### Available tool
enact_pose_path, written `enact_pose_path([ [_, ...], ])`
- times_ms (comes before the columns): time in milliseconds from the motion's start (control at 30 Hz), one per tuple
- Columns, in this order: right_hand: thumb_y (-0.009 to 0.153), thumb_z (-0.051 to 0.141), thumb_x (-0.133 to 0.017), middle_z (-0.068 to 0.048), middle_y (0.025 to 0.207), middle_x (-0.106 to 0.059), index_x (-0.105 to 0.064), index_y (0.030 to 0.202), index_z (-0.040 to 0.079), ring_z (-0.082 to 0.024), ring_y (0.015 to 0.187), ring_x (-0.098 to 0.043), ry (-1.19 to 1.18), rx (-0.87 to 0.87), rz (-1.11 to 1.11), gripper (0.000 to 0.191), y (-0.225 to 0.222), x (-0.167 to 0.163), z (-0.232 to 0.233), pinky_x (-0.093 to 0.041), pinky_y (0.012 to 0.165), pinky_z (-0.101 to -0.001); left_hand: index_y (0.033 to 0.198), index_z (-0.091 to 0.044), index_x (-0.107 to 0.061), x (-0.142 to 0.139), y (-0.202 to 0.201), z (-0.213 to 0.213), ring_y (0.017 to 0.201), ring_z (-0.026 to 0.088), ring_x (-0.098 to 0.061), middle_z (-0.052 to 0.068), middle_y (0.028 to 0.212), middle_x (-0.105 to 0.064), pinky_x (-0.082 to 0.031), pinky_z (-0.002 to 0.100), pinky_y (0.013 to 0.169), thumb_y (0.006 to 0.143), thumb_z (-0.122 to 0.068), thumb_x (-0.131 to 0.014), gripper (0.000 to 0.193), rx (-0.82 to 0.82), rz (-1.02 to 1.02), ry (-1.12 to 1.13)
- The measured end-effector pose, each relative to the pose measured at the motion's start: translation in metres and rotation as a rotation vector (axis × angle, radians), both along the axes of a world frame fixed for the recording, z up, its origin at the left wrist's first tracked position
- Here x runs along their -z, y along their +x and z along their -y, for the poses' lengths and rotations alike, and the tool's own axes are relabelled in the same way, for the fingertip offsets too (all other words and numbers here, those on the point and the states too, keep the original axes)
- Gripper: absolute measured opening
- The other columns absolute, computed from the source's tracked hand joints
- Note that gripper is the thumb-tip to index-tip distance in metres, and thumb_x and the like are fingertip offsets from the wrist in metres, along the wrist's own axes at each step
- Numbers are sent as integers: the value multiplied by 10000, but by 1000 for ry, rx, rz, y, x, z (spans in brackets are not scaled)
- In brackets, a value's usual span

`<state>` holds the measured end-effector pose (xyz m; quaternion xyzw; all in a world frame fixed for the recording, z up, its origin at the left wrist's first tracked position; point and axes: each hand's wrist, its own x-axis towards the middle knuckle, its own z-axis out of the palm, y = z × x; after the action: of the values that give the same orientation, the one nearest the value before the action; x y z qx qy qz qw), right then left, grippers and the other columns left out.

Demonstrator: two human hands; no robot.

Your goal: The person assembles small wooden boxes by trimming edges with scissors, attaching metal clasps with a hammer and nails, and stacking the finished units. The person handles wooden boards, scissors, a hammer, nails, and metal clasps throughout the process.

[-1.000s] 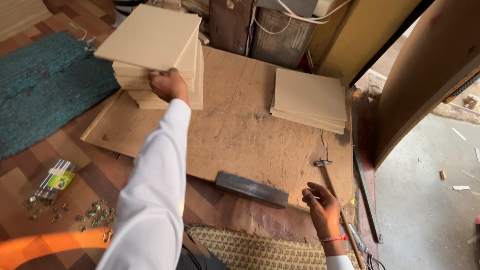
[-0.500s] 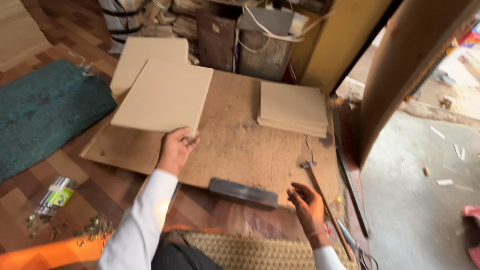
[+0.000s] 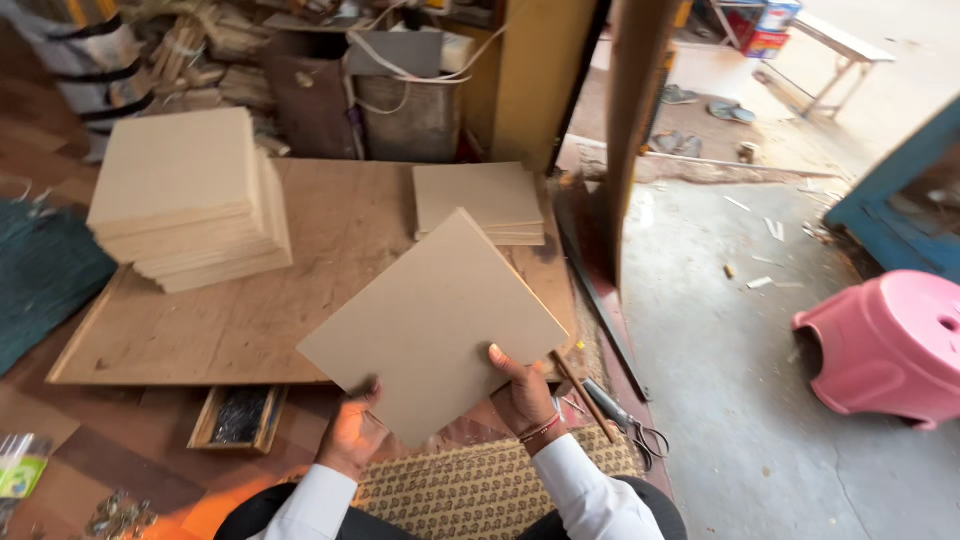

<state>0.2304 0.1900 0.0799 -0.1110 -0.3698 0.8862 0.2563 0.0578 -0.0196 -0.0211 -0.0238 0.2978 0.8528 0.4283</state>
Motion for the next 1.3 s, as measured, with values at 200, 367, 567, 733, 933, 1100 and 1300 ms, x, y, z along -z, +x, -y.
enact_pose_path([
  [200, 908, 179, -747, -96, 938, -780, -727, 1063, -40, -218, 822, -747, 479, 203, 167, 269, 24, -49, 32, -618, 737, -329, 1435, 14, -427, -113, 63, -3, 1192, 332, -590, 168, 1331, -559, -498, 435, 1018, 855, -212, -790, 721, -665, -1061, -815],
  [367, 881, 111, -751, -110, 879, -784, -748, 1009, -25, -173, 796, -733, 792, 163, 320, 186, 24, -56, 63, -577, 673, -301, 1404, 15, -551, -212, 97, -2, 1354, 413, -523, 219, 1476, -536, -377, 487, 1148, 897, -314, -740, 633, -513, -1897, -618],
  [567, 818, 86, -783, -137, 974, -732, -669, 1193, 22, -291, 864, -734, 1180, -69, 170, 398, 41, -41, 70, -573, 795, -359, 1045, -25, -701, -225, 100, -21, 1153, 365, -619, 153, 1097, -702, -388, 483, 1091, 911, -278, -707, 287, -278, -1926, -603],
  [733, 1033, 129, -503, -150, 1282, -763, -696, 1362, -9, -174, 1111, -737, 633, -4, 376, 406, 88, -17, -51, -563, 1000, -278, 1002, -24, -672, -198, 69, 6, 1095, 364, -602, 150, 1054, -667, -426, 488, 1067, 953, -220, -690, 203, -370, -1839, -621],
  [933, 818, 163, -743, -174, 1053, -753, -733, 1170, 93, -384, 967, -718, 1660, 329, 1044, 359, 189, 75, -173, -586, 831, -448, 1170, -43, -676, -182, 38, 34, 1211, 343, -560, 156, 1206, -643, -348, 494, 1136, 954, -268, -696, 312, -449, -1773, -699],
  [1100, 820, 248, -752, -190, 1134, -730, -651, 1302, 142, -403, 1032, -695, 1659, 158, 1316, 503, 222, 159, -156, -572, 871, -466, 1310, -50, -497, -181, 30, 38, 1265, 381, -487, 192, 1278, -549, -290, 518, 1114, 735, -471, -861, 800, -370, -2011, -695],
  [1300, 852, 379, -719, -137, 1101, -803, -667, 1320, 193, -311, 1055, -752, 1552, 19, 1711, 507, 214, 150, -164, -541, 949, -452, 1210, -95, -488, -175, 20, 37, 1305, 369, -498, 137, 1246, -575, -305, 549, 1178, 523, -262, -992, 869, -126, -1898, -901],
])
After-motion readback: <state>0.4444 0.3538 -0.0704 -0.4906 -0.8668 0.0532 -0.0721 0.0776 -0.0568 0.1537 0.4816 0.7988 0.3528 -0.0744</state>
